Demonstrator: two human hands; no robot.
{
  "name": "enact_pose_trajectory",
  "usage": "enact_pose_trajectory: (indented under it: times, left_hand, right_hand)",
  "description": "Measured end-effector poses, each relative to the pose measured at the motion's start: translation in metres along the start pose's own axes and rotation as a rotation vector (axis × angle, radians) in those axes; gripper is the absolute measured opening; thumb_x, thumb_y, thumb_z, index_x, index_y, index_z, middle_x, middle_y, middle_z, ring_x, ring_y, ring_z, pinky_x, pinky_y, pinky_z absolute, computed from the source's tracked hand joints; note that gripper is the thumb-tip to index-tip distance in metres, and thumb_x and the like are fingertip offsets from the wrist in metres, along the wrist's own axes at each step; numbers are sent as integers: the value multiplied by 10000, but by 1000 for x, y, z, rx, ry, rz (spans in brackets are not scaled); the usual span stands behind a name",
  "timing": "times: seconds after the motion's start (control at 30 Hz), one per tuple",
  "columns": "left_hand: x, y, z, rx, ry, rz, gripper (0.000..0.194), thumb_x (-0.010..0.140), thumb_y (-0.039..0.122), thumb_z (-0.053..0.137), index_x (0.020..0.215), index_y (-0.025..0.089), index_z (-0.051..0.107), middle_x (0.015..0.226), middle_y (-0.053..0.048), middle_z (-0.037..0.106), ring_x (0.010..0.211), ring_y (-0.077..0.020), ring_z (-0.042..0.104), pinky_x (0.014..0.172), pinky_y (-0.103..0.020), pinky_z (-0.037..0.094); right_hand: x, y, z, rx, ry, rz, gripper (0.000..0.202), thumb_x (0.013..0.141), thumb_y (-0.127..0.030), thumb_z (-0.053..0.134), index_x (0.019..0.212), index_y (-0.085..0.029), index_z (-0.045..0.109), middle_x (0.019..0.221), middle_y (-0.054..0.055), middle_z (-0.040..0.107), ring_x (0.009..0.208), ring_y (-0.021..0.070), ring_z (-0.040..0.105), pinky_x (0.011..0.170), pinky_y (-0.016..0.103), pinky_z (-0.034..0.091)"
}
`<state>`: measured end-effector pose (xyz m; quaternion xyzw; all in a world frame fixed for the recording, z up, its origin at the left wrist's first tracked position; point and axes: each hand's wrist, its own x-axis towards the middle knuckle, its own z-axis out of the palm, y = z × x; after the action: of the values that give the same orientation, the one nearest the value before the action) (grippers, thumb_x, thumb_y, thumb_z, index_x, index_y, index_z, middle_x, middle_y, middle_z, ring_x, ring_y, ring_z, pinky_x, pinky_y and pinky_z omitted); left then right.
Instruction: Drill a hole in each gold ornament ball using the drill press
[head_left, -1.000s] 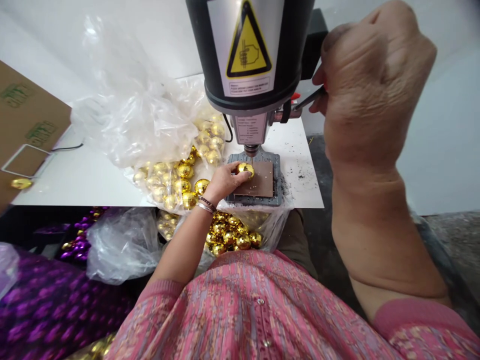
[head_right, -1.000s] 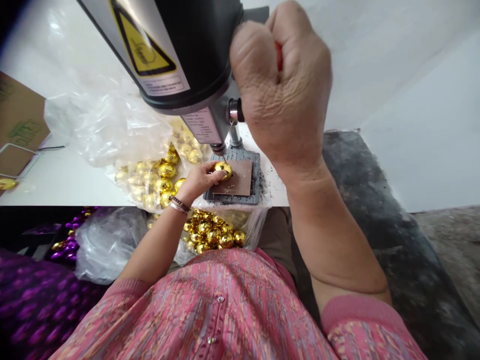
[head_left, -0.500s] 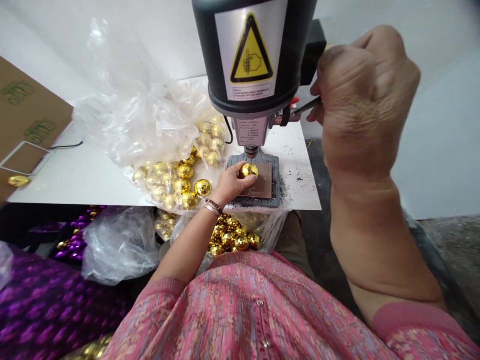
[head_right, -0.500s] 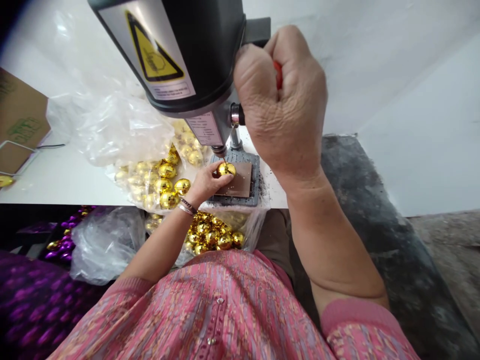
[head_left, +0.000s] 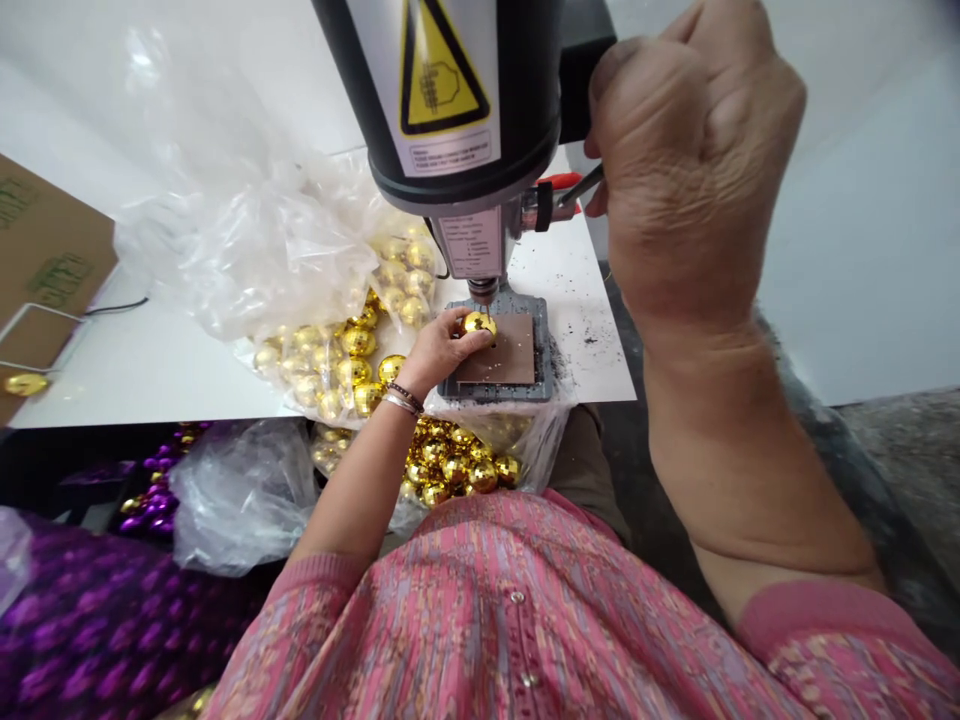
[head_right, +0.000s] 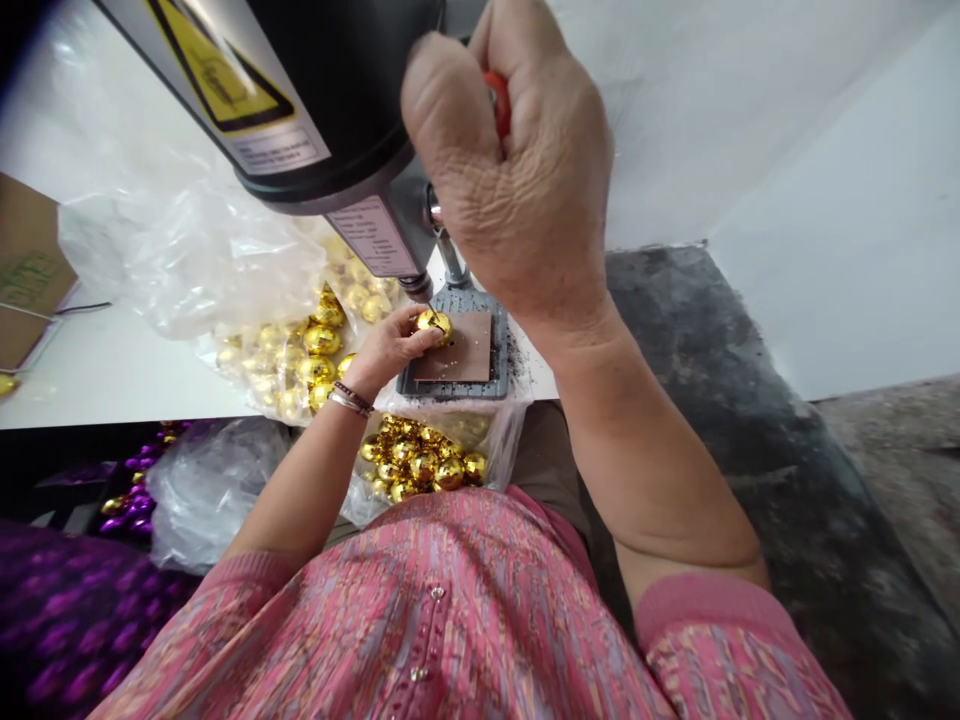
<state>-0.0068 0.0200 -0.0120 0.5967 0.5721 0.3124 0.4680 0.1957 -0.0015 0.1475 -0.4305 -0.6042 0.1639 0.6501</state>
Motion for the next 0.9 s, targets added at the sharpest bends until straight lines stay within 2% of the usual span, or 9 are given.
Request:
enact_pose_trajectory:
  times: [0.13, 0.3, 0.47, 0.57, 0.73, 0.9]
  left_hand:
    - [-1, 2, 2, 29, 2, 23, 364, 817, 387, 814, 1100, 161, 774, 877, 2, 733, 782, -145, 622, 712, -246, 497]
    - [-2, 4, 2, 180, -9, 104, 365, 842, 356, 824, 1157, 173, 796, 892, -4, 739, 818, -154, 612, 750, -245, 509]
    - [-8, 10, 7, 325, 1, 140, 504, 837, 318, 846, 1314, 172, 778, 915, -9, 760, 795, -147, 615, 767, -250, 525]
    - [-9, 10, 7, 316, -14, 125, 572, 825, 321, 841, 1366, 150, 768, 939, -11, 775, 799, -145, 631, 775, -249, 529]
    - [-10, 6, 6, 217, -38, 70, 607, 807, 326, 849, 1375, 128, 774, 949, -23, 787, 792, -149, 641, 751, -247, 532]
    - [-9, 7, 14, 222, -3, 53, 683, 771, 259, 882, 1429, 122, 757, 1071, -53, 828, 874, -166, 695, 858, -272, 570]
  right_hand:
    - [2, 0, 1, 44, 21, 0, 356, 989, -216, 557, 728, -225, 315, 665, -95, 292, 638, -33, 282, 667, 172, 255]
    - [0, 1, 0, 59, 27, 0, 353, 990, -237, 576, 745, -222, 322, 671, -98, 286, 642, -36, 289, 671, 171, 267]
    - [0, 0, 0, 26, 16, -2, 350, 999, -229, 562, 746, -210, 321, 685, -90, 292, 630, -39, 297, 675, 159, 264]
    - [-1, -1, 0, 3, 5, 11, 337, 1006, -233, 545, 751, -212, 327, 679, -88, 313, 613, -28, 324, 678, 153, 286]
    - [-6, 0, -2, 39, 3, 4, 279, 986, -277, 543, 787, -228, 354, 666, -93, 433, 576, 8, 408, 627, 179, 317]
    - [-14, -4, -4, 22, 4, 45, 303, 973, -235, 573, 763, -242, 355, 618, -82, 421, 581, 49, 422, 646, 217, 365]
